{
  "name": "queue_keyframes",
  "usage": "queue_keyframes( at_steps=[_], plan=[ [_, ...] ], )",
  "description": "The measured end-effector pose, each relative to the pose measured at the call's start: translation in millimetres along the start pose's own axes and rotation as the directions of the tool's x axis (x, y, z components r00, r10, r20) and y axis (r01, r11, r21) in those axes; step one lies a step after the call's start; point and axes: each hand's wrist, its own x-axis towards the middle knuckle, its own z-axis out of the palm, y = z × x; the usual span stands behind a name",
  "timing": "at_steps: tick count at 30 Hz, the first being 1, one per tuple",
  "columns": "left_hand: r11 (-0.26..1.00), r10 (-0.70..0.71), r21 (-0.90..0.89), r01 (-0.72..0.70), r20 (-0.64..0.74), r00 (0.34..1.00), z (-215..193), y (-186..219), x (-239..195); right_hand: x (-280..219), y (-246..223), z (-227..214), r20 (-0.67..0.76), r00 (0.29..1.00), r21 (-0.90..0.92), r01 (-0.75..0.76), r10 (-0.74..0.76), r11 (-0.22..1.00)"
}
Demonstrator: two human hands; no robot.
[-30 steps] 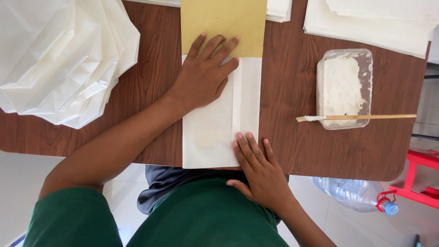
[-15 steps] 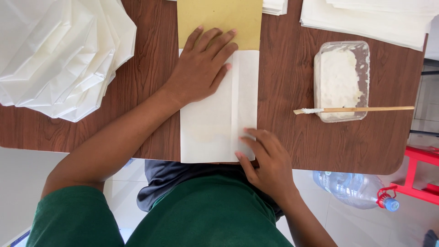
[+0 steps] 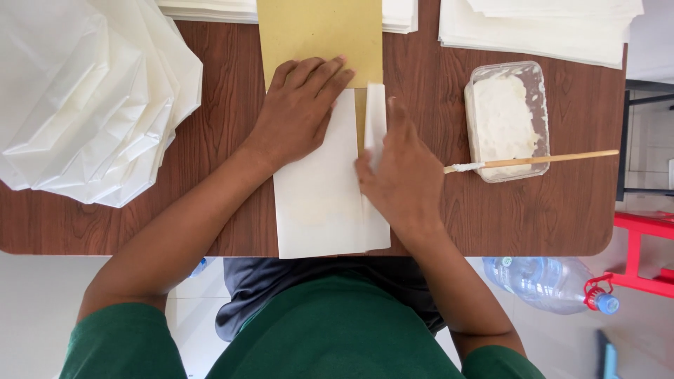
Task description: Manually assembling paper bags by folding paper around a template and applying glue with a brush.
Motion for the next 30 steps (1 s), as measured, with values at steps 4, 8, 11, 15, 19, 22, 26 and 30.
queue_keyframes(
  at_steps=[4,8,11,15,19,22,26,30],
  plan=[
    [0.999,0.003,-0.034,-0.003,0.011,1.000,-2,7,2,-4,5,-35,-0.011,0.990,0.019,-0.142,0.142,0.990],
    [0.971,0.219,-0.107,-0.213,0.052,0.974,-1,23,4,0,22,-45,-0.074,0.988,0.009,-0.137,0.138,0.990],
    [0.952,0.279,-0.146,-0.268,0.059,0.958,3,32,2,6,25,-47,-0.057,0.990,-0.007,-0.130,0.129,0.991],
    [0.959,0.265,-0.139,-0.246,0.137,0.955,12,38,0,11,22,-47,-0.032,0.993,0.057,-0.109,0.110,0.992],
    [0.983,0.173,-0.125,-0.131,0.429,0.887,-2,45,8,12,30,-42,-0.041,0.999,-0.019,-0.021,0.020,1.000],
    [0.983,0.174,-0.131,-0.129,0.434,0.884,-1,45,8,12,32,-44,-0.062,0.998,-0.028,-0.012,0.010,1.000],
    [0.980,0.183,-0.149,-0.130,0.429,0.884,1,42,5,11,35,-46,-0.066,0.997,-0.012,-0.029,0.028,1.000],
    [0.976,0.195,-0.167,-0.137,0.407,0.892,1,39,4,12,36,-45,-0.072,0.997,-0.030,-0.024,0.022,0.999]
  ],
)
